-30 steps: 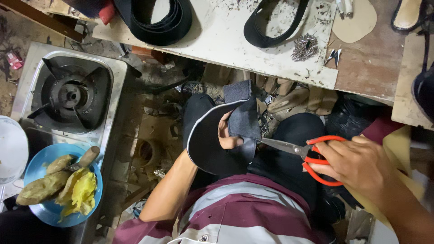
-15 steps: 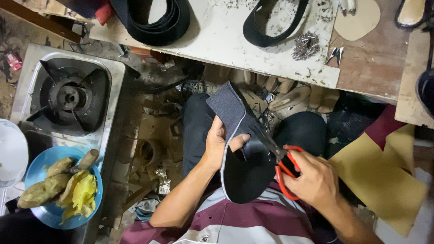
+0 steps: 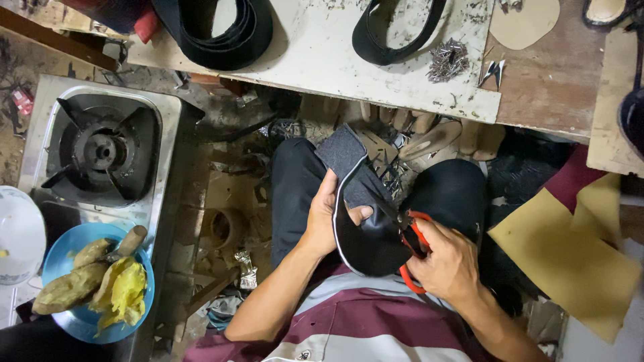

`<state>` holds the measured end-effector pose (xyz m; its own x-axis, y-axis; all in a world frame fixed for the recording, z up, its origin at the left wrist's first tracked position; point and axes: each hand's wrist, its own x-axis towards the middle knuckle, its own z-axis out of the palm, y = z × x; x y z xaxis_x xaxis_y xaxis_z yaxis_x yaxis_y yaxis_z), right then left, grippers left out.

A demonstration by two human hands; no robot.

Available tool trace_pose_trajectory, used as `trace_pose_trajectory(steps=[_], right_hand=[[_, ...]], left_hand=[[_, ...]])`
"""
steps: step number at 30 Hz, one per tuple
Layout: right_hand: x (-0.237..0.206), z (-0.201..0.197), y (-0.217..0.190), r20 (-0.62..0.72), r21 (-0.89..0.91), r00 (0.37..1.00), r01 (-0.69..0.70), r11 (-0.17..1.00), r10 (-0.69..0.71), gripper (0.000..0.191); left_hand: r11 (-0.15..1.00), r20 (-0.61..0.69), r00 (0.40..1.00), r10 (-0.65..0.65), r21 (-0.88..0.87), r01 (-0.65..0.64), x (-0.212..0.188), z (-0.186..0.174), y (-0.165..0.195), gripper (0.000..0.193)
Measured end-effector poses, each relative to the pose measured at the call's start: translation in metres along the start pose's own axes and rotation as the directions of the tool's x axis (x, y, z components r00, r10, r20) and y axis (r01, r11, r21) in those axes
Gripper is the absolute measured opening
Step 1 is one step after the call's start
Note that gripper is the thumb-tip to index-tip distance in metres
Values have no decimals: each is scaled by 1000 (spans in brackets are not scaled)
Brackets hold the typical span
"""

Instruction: The person uses red-handled shears to trim the edges of black shoe upper pieces. They cut one piece, then gather a stack of similar pieces and trim them together, occasionally separating and inspecting the cut edges.

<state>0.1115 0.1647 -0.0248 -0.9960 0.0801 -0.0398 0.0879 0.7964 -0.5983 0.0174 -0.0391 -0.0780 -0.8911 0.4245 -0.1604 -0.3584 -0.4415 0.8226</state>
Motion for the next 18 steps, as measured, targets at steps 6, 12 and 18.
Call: trace_pose_trajectory(steps=[6,12,18], right_hand=[[-5,9,7,15,90,1000,12,996,-13,34],[-4,7,4,-4,124,1000,12,992,-12,35],[-4,12,8,-55,147,996,75,986,-67,37]], left_hand=[[983,-70,992,-107,142,116,-4,-6,-2,94],[994,63,998,22,-113,-15,0,1,6,87],[999,75,997,4,-48,-1,0,2,8,83]])
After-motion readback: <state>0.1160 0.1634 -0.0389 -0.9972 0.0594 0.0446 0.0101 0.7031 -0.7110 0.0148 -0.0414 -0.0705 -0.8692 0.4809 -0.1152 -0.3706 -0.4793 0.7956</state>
